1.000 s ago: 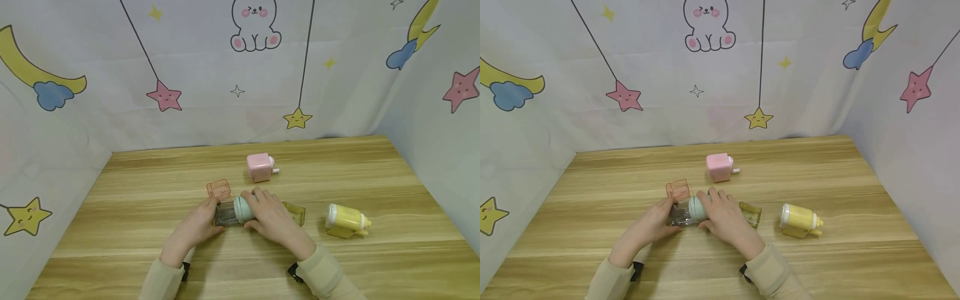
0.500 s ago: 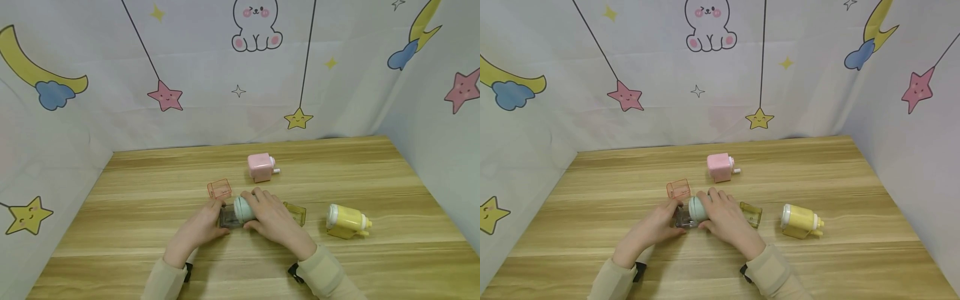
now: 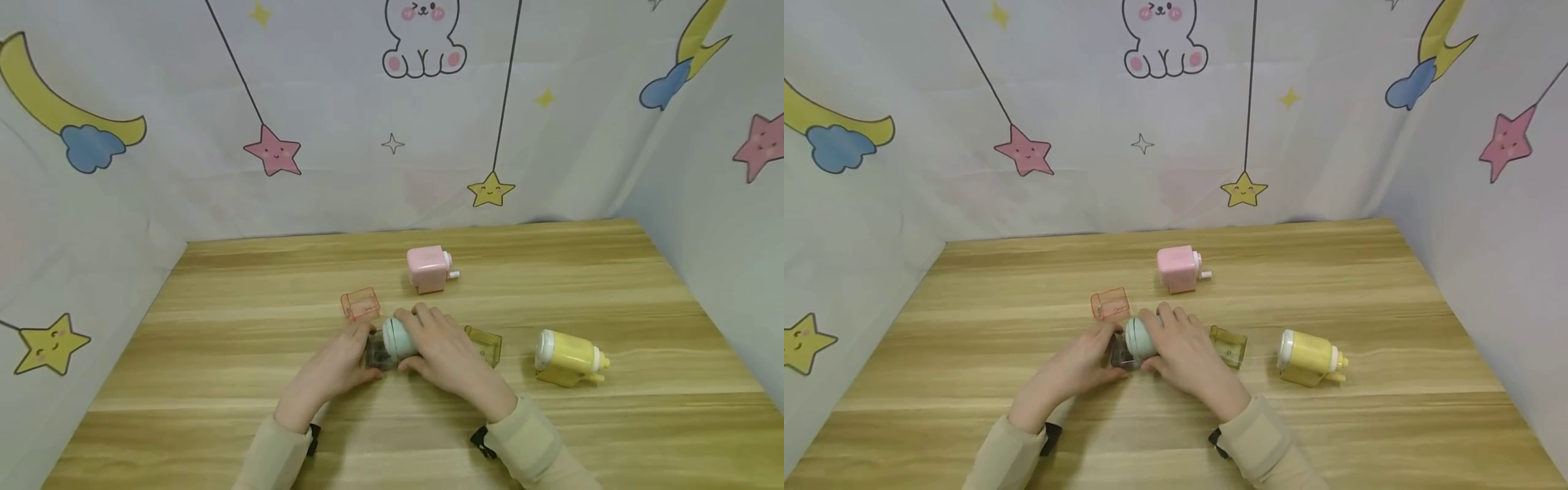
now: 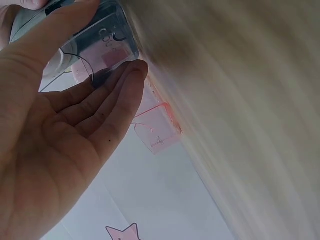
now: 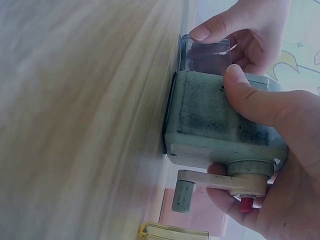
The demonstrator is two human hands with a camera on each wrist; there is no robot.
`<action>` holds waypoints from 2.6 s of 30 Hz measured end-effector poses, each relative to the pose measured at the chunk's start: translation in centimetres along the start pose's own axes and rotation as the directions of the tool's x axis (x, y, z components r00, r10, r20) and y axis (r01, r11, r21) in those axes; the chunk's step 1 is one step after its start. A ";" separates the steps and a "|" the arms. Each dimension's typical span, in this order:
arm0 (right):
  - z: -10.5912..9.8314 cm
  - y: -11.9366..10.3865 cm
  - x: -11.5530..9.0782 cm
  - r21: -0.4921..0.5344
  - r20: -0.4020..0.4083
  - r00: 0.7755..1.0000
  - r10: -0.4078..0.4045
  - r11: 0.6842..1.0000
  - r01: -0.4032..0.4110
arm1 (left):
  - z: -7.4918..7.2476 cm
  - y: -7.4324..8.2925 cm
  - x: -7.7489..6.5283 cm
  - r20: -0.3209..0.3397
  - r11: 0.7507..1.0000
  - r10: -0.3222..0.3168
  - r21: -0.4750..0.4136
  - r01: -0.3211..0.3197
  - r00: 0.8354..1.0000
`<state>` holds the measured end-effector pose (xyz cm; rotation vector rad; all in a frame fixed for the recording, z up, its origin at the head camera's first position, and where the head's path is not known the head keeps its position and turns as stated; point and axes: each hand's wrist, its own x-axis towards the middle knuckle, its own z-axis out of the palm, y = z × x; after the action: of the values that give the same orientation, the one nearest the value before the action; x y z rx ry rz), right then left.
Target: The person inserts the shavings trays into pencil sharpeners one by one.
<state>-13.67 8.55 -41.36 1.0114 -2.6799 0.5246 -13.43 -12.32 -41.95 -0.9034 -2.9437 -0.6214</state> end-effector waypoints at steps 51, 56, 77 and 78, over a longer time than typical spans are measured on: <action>0.7 -1.9 0.6 0.003 -0.023 1.000 -0.017 1.000 0.017 | 0.1 -0.2 0.2 0.005 0.990 -0.013 -0.138 0.014 1.000; 0.8 -2.1 0.7 -0.004 -0.018 1.000 -0.013 1.000 0.013 | 0.1 -0.4 0.3 -0.014 0.987 -0.011 -0.161 0.009 1.000; 1.2 -2.4 1.1 -0.006 -0.023 1.000 -0.001 1.000 0.001 | -0.1 -0.5 0.1 -0.016 0.979 -0.011 -0.202 0.008 1.000; 1.3 -2.4 1.1 -0.007 -0.024 1.000 -0.002 1.000 0.002 | -0.1 -0.5 0.1 -0.014 0.980 -0.008 -0.200 0.005 1.000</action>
<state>-13.02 5.71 -41.55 0.9990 -2.6580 0.5232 -13.80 -12.68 -42.08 -0.8974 -2.9115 -0.9336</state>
